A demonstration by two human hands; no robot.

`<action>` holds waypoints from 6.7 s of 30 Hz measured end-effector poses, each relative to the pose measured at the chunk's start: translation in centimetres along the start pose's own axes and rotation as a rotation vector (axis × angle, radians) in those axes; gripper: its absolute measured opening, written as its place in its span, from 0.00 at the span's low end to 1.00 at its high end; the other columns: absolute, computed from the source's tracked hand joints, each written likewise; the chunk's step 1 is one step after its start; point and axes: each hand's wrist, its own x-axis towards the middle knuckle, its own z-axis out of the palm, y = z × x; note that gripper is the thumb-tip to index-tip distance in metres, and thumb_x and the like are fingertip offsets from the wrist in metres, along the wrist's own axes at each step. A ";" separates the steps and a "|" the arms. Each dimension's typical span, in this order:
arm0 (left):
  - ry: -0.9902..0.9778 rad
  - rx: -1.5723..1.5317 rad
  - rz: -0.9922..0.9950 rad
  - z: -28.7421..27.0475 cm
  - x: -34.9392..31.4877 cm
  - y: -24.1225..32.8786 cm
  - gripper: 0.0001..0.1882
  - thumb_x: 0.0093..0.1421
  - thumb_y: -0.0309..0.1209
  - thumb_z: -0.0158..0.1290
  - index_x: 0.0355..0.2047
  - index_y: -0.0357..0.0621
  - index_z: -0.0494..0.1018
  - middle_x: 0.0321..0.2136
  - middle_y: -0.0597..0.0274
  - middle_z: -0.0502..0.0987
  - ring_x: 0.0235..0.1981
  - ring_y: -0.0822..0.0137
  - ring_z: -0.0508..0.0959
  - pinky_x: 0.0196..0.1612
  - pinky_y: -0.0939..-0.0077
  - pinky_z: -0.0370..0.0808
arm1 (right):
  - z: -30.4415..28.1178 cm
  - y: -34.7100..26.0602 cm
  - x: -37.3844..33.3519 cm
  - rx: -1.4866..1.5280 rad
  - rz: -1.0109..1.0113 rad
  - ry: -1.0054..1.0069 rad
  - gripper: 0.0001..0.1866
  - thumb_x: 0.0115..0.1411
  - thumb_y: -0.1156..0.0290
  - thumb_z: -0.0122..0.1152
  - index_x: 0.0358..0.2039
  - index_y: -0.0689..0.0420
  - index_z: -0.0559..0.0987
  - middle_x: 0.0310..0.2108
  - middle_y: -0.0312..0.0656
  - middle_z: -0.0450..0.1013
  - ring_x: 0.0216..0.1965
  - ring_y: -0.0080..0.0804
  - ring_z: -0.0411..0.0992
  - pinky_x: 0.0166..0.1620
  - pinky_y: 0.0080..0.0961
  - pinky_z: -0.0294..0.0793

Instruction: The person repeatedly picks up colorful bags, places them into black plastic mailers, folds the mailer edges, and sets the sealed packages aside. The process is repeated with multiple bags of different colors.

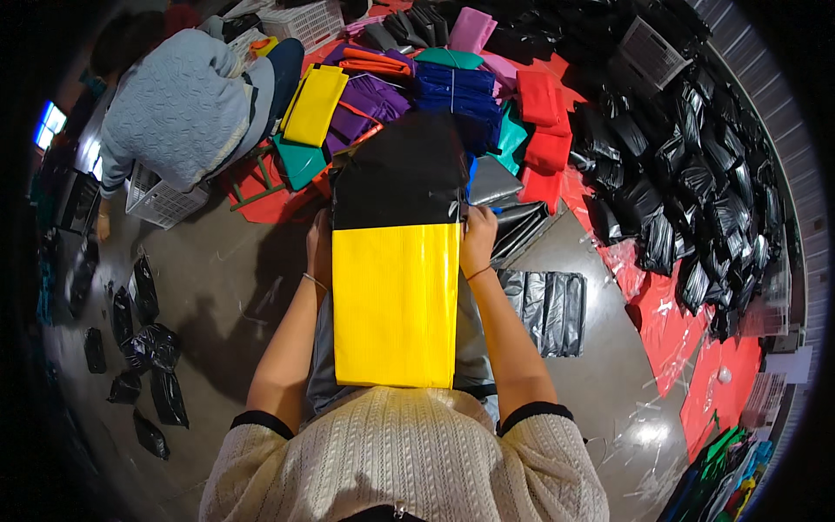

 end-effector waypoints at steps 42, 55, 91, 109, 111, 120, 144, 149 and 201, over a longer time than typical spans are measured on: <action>-0.105 0.138 -0.297 -13.0 -8.4 12.1 0.21 0.52 0.17 0.43 0.47 0.37 0.72 0.28 0.33 0.75 0.31 0.35 0.75 0.35 0.47 0.70 | -13.6 -6.5 -15.8 0.137 0.316 -0.279 0.11 0.57 0.74 0.56 0.21 0.67 0.71 0.18 0.52 0.65 0.20 0.47 0.65 0.25 0.35 0.62; -0.292 -0.112 -0.629 -15.0 -13.5 12.6 0.14 0.58 0.27 0.62 0.25 0.33 0.67 0.18 0.56 0.67 0.19 0.65 0.64 0.25 0.73 0.63 | -13.7 -4.6 -18.2 0.327 0.407 -0.223 0.11 0.57 0.78 0.65 0.26 0.64 0.70 0.18 0.34 0.65 0.21 0.15 0.61 0.25 0.18 0.61; -0.319 -0.292 -0.659 -17.5 -16.1 10.3 0.05 0.55 0.20 0.60 0.28 0.30 0.75 0.21 0.60 0.73 0.25 0.73 0.75 0.30 0.79 0.70 | -16.4 -11.5 -18.7 0.231 -0.332 -0.430 0.04 0.64 0.76 0.54 0.35 0.60 0.69 0.30 0.42 0.66 0.30 0.31 0.65 0.35 0.25 0.67; -0.302 0.085 0.346 -9.9 -6.9 20.7 0.25 0.54 0.34 0.60 0.54 0.49 0.72 0.53 0.58 0.69 0.58 0.54 0.68 0.63 0.52 0.62 | -17.0 -3.4 -17.9 -0.507 -0.734 -0.320 0.22 0.58 0.69 0.55 0.52 0.31 0.78 0.64 0.44 0.65 0.62 0.43 0.66 0.62 0.46 0.61; -0.126 -0.016 0.769 -6.7 -6.7 19.8 0.17 0.55 0.33 0.58 0.46 0.48 0.76 0.47 0.60 0.73 0.55 0.60 0.70 0.60 0.59 0.67 | -15.6 -4.0 -16.5 -0.371 -0.897 -0.230 0.19 0.59 0.66 0.54 0.49 0.32 0.79 0.63 0.40 0.66 0.59 0.37 0.68 0.57 0.41 0.65; -0.819 0.077 0.861 -3.5 -8.3 16.4 0.16 0.60 0.30 0.49 0.47 0.45 0.77 0.42 0.61 0.79 0.46 0.62 0.78 0.47 0.68 0.77 | -13.4 -4.1 -14.5 -0.259 -1.085 -0.333 0.02 0.52 0.69 0.62 0.27 0.47 0.81 0.62 0.33 0.68 0.64 0.31 0.64 0.69 0.36 0.54; -0.709 0.317 0.616 -5.6 -10.2 14.2 0.25 0.58 0.27 0.48 0.58 0.46 0.71 0.56 0.59 0.70 0.45 0.53 0.74 0.54 0.52 0.69 | -12.8 -7.2 -7.7 0.130 -0.963 -0.455 0.10 0.46 0.78 0.63 0.29 0.61 0.71 0.58 0.68 0.65 0.59 0.61 0.68 0.62 0.56 0.66; -0.821 -0.062 0.386 -8.2 -8.9 12.2 0.22 0.56 0.22 0.51 0.53 0.46 0.75 0.41 0.56 0.79 0.37 0.53 0.80 0.44 0.64 0.78 | -12.3 -7.0 -7.7 0.085 -1.008 -0.414 0.11 0.43 0.75 0.59 0.23 0.60 0.66 0.57 0.64 0.67 0.55 0.55 0.72 0.60 0.51 0.70; -0.225 -0.180 0.580 -15.4 -6.1 12.7 0.34 0.57 0.61 0.54 0.49 0.43 0.72 0.46 0.58 0.76 0.47 0.57 0.76 0.57 0.56 0.66 | -10.4 -5.3 -10.8 0.527 -0.403 -0.339 0.11 0.57 0.96 0.38 0.34 0.67 0.63 0.53 0.70 0.69 0.52 0.61 0.74 0.56 0.43 0.75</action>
